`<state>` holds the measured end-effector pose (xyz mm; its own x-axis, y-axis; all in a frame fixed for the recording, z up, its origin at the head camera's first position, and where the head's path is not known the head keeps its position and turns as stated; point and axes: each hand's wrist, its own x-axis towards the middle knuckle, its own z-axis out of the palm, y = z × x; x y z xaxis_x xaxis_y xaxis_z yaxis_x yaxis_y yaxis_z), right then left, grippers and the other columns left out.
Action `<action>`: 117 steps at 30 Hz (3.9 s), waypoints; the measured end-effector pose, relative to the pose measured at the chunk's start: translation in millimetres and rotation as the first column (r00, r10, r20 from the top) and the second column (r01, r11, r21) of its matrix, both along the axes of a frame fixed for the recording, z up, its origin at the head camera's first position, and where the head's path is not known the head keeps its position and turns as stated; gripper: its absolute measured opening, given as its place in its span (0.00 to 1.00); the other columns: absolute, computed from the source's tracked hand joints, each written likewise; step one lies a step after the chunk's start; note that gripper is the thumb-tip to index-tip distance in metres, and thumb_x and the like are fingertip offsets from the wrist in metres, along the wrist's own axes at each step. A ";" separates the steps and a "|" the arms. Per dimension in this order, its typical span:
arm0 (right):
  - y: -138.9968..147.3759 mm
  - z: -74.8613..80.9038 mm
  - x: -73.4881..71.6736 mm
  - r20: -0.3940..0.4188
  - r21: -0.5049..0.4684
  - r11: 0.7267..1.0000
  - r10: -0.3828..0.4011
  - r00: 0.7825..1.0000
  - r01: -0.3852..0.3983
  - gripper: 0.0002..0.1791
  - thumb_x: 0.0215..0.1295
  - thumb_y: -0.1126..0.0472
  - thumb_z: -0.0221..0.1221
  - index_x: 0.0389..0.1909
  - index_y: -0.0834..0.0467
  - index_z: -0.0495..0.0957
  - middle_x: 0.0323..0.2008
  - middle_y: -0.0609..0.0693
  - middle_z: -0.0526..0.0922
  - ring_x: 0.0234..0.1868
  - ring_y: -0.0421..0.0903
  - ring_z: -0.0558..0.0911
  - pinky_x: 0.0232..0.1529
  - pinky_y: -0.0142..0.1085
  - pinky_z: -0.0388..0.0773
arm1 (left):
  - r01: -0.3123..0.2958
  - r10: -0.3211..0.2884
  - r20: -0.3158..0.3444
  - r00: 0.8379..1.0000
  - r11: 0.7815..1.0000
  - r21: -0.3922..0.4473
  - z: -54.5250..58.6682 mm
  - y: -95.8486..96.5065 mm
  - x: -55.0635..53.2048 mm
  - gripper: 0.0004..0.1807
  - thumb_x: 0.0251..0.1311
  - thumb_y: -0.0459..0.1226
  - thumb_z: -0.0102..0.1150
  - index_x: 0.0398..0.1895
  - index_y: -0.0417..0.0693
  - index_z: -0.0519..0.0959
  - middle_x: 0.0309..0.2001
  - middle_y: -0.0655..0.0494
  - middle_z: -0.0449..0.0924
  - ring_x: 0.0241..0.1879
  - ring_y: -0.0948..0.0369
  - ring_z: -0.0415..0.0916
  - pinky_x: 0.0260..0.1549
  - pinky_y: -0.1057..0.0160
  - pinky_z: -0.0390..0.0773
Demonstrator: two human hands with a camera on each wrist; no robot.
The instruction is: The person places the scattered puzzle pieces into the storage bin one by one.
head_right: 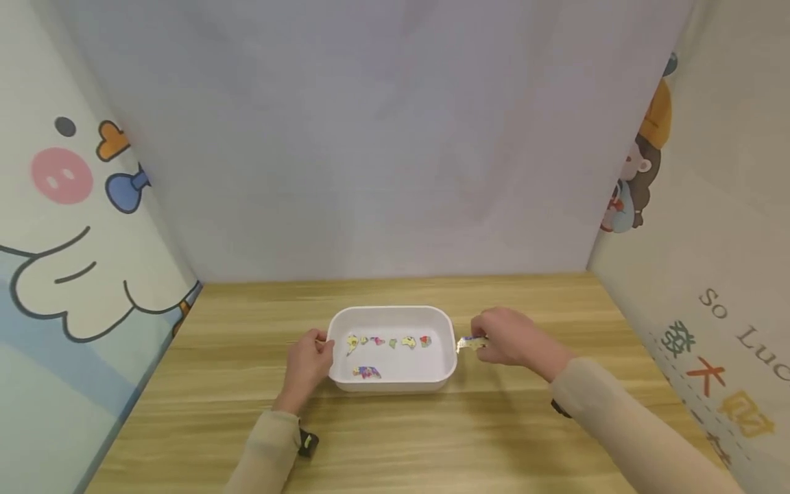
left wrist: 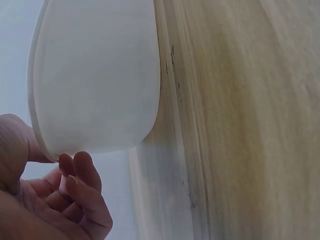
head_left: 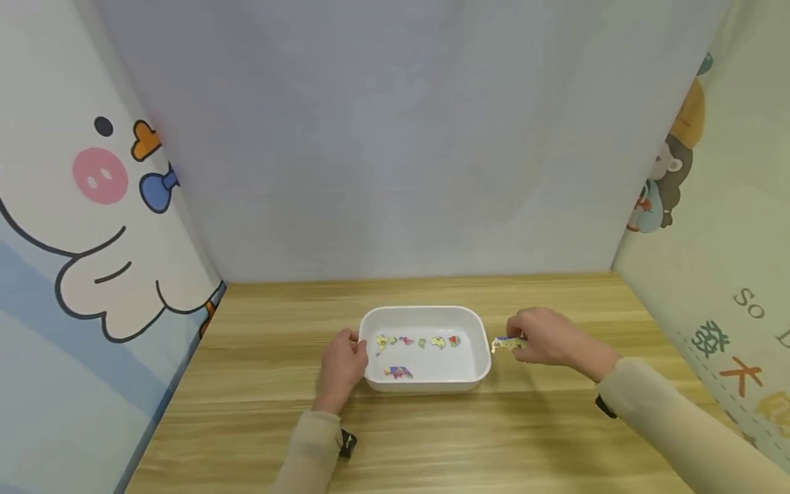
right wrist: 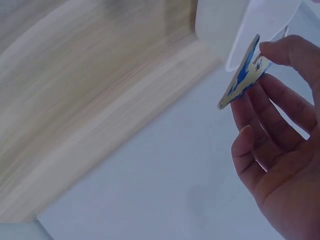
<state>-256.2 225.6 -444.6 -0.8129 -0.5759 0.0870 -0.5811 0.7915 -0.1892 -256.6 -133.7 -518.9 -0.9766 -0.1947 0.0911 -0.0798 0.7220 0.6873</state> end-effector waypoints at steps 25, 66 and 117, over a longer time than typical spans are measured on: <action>-86.1 -13.8 -39.3 0.076 0.047 0.996 0.075 0.994 -0.079 0.09 0.46 0.59 0.66 0.31 0.54 0.83 0.30 0.44 0.83 0.31 0.40 0.77 0.36 0.37 0.76 | -0.019 0.019 0.018 1.000 0.999 0.030 -0.3 1.8 -1.0 0.10 0.61 0.39 0.54 0.41 0.43 0.75 0.33 0.50 0.81 0.31 0.59 0.78 0.26 0.64 0.77; -116.0 -55.4 -36.4 0.191 0.114 0.992 0.035 0.981 -0.058 0.08 0.44 0.57 0.69 0.24 0.52 0.79 0.20 0.39 0.73 0.25 0.38 0.70 0.31 0.33 0.70 | -0.026 0.027 0.032 0.999 0.999 -0.018 0.9 0.0 -0.8 0.10 0.62 0.40 0.54 0.41 0.43 0.75 0.32 0.51 0.82 0.29 0.61 0.76 0.23 0.66 0.74; -124.6 -71.2 -41.1 0.242 0.097 0.995 -0.030 0.970 0.006 0.08 0.40 0.61 0.68 0.20 0.54 0.77 0.19 0.42 0.73 0.25 0.42 0.70 0.30 0.36 0.69 | -0.035 0.033 -0.042 0.999 0.998 -0.050 -6.7 -0.8 -2.7 0.11 0.61 0.40 0.56 0.41 0.43 0.77 0.29 0.53 0.83 0.26 0.63 0.76 0.23 0.65 0.74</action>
<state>-297.2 101.0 -515.9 -0.8130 -0.5572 -0.1688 -0.5124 0.8225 -0.2470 -259.4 -134.5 -525.6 -0.9647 -0.2221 0.1413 -0.0779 0.7535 0.6528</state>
